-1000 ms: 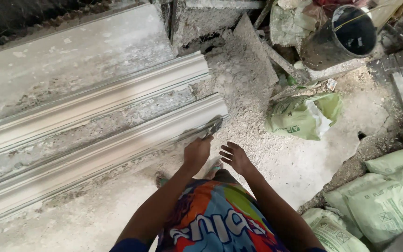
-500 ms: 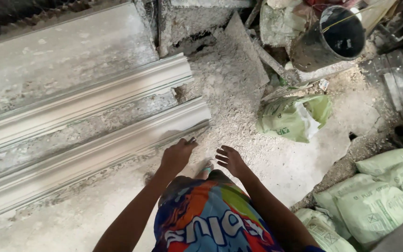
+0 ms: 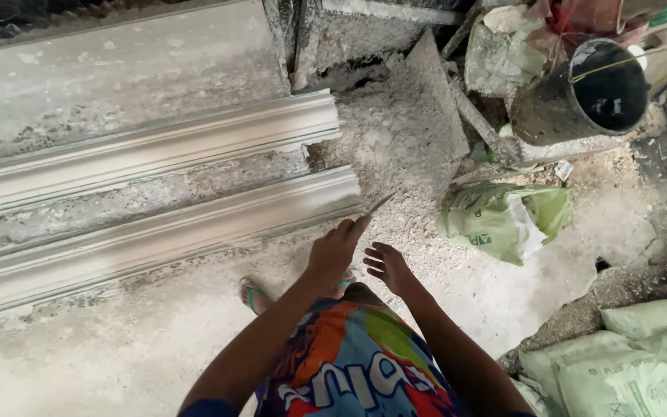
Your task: Scraping and cleaning the edges of plaster architectural moldings using a putty knife.
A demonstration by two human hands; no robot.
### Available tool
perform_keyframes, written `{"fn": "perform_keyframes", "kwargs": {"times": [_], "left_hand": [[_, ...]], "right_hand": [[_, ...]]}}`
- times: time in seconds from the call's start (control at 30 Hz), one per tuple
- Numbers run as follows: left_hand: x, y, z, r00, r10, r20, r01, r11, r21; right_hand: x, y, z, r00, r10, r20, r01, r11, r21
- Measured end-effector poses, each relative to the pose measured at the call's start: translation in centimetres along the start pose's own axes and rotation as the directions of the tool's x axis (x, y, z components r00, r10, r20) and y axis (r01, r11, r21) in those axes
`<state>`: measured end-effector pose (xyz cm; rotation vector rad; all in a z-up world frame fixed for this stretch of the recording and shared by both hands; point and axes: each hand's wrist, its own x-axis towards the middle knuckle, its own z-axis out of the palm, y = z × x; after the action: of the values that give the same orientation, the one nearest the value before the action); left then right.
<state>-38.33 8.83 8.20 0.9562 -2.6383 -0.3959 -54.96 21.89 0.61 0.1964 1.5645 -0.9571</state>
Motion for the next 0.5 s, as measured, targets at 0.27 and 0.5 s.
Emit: {"fn": "perform_keyframes", "kwargs": {"times": [0.27,0.5], "left_hand": [[9.0,-14.8,0.0,0.994,0.087,-0.073,-0.063,0.959,0.278],[7.6,-19.8,1.0,0.977,0.186,0.104,-0.211,0.911,0.355]], "right_hand": [[-0.2,-0.3,-1.8,0.999,-0.031,-0.02,0.031,0.999,0.021],[-1.7,-0.9,-1.1,0.999,-0.042,-0.005,0.043,0.998,0.049]]}}
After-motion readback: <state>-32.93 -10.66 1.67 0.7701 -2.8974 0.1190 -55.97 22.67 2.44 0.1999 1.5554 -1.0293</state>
